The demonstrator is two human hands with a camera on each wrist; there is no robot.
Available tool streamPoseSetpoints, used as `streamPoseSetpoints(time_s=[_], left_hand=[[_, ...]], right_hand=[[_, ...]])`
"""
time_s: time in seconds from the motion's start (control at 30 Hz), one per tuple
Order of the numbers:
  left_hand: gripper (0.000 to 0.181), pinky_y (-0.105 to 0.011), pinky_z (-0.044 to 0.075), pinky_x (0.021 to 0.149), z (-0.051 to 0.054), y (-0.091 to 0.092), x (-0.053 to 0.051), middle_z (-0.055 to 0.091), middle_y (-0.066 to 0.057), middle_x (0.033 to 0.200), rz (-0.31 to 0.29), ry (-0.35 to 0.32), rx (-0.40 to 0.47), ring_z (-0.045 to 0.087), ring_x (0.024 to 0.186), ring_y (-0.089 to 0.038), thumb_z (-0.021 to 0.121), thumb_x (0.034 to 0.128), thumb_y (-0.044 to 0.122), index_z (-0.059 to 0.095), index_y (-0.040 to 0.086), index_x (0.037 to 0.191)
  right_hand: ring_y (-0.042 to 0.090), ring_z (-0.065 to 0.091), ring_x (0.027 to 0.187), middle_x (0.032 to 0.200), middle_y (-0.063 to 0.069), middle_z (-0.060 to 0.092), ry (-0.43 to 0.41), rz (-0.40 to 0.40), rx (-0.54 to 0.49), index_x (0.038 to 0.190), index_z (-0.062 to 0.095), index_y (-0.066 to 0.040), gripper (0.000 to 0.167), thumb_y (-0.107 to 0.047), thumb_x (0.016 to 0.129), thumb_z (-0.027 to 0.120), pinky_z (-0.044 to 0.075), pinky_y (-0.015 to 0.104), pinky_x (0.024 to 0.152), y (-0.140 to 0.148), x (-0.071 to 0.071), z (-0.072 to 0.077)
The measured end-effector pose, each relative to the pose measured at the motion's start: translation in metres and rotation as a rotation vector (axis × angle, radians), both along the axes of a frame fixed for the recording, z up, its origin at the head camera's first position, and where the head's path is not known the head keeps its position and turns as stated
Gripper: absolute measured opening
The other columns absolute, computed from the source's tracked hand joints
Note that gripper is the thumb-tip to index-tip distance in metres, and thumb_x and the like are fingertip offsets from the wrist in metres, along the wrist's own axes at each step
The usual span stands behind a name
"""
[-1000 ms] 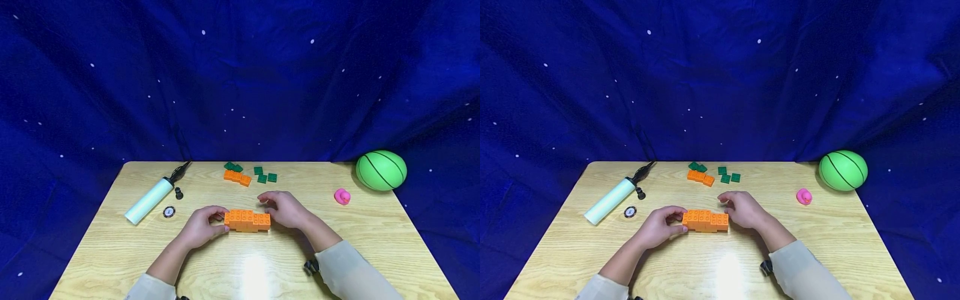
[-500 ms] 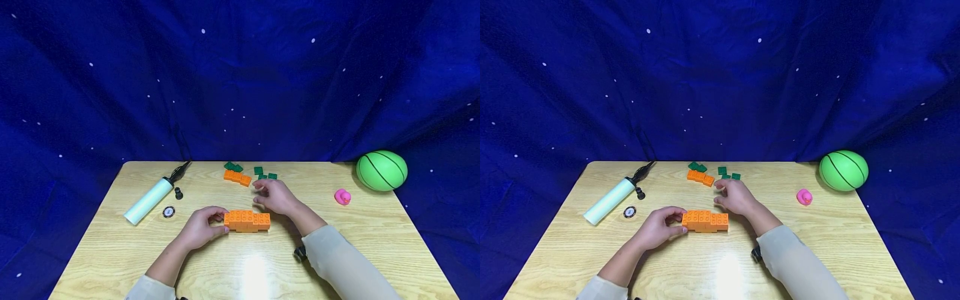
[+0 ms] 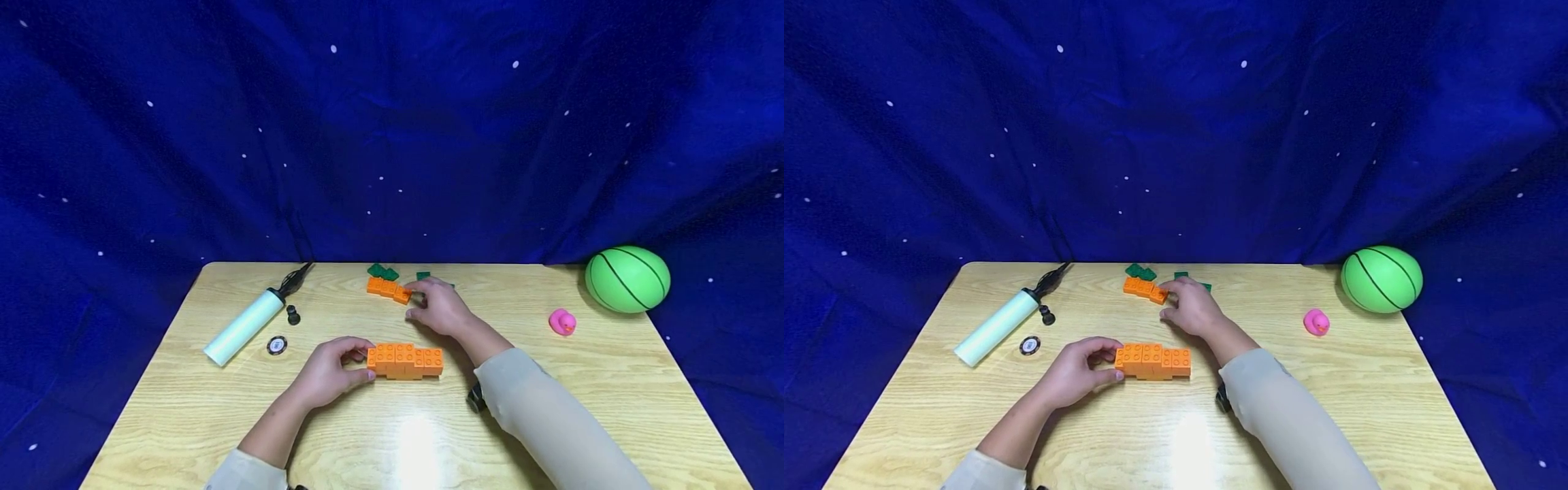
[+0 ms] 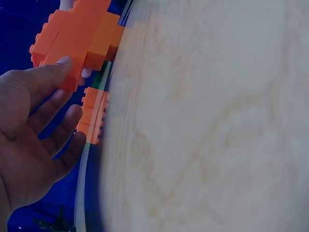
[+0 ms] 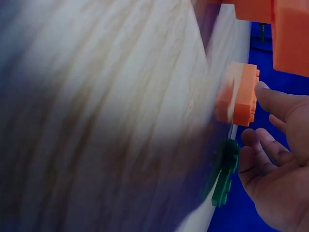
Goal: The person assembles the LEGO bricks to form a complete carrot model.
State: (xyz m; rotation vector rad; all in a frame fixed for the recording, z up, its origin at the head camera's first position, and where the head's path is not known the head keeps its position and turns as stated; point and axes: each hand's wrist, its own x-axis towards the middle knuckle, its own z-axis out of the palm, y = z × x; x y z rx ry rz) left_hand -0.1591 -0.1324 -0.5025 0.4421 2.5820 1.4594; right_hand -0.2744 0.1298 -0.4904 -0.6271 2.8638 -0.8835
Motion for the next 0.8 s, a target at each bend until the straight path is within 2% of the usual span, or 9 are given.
streamPoseSetpoints(time_s=[0.1, 0.2, 0.27, 0.4, 0.57, 0.8], left_hand=[[0.041, -0.042, 0.055, 0.094, 0.0, 0.0, 0.0, 0.07, 0.007, 0.111, -0.005, 0.002, 0.006, 0.067, 0.102, -0.017, 0.088, 0.0842, 0.017, 0.073, 0.02, 0.122], [0.041, -0.042, 0.055, 0.094, 0.0, 0.0, 0.0, 0.07, 0.008, 0.11, -0.006, 0.004, 0.0, 0.067, 0.102, -0.017, 0.088, 0.0843, 0.018, 0.073, 0.021, 0.122], [0.041, -0.042, 0.055, 0.093, 0.0, -0.001, 0.0, 0.07, 0.009, 0.109, -0.007, 0.006, -0.006, 0.066, 0.102, -0.017, 0.088, 0.0844, 0.019, 0.073, 0.021, 0.122], [0.041, -0.041, 0.055, 0.093, 0.0, 0.001, 0.0, 0.07, 0.009, 0.108, -0.014, 0.005, -0.006, 0.066, 0.102, -0.017, 0.088, 0.0848, 0.019, 0.073, 0.02, 0.123], [0.041, -0.042, 0.055, 0.092, 0.001, 0.002, 0.0, 0.07, 0.009, 0.108, -0.013, 0.014, -0.005, 0.066, 0.101, -0.018, 0.088, 0.0847, 0.018, 0.073, 0.02, 0.123], [0.041, -0.038, 0.055, 0.091, 0.0, 0.0, 0.0, 0.069, 0.01, 0.107, -0.003, 0.013, -0.013, 0.066, 0.1, -0.015, 0.088, 0.0845, 0.018, 0.073, 0.02, 0.123]], right_hand=[[0.031, 0.063, 0.116, 0.142, 0.011, 0.06, 0.027, 0.013, 0.019, 0.141, 0.065, -0.016, 0.053, -0.025, 0.091, 0.082, 0.05, 0.05, 0.103, -0.003, -0.006, -0.003], [0.035, 0.055, 0.133, 0.14, 0.01, 0.063, 0.035, 0.017, 0.041, 0.14, 0.067, -0.017, 0.052, -0.025, 0.091, 0.082, 0.045, 0.052, 0.111, -0.005, -0.012, -0.006], [0.036, 0.053, 0.135, 0.14, 0.01, 0.063, 0.024, 0.015, 0.056, 0.139, 0.068, -0.018, 0.051, -0.025, 0.091, 0.082, 0.043, 0.052, 0.112, -0.007, -0.015, -0.008], [0.036, 0.054, 0.134, 0.139, 0.009, 0.065, 0.004, -0.005, 0.092, 0.137, 0.069, -0.02, 0.046, -0.026, 0.093, 0.08, 0.043, 0.051, 0.113, -0.008, -0.018, -0.009], [0.03, 0.063, 0.123, 0.132, 0.005, 0.07, -0.013, -0.039, 0.084, 0.131, 0.073, -0.021, 0.038, -0.025, 0.094, 0.079, 0.05, 0.046, 0.105, -0.01, -0.019, -0.009], [0.024, 0.066, 0.112, 0.124, 0.002, 0.073, -0.022, -0.051, 0.069, 0.124, 0.076, -0.021, 0.031, -0.024, 0.093, 0.08, 0.053, 0.042, 0.097, -0.008, -0.014, -0.009]])
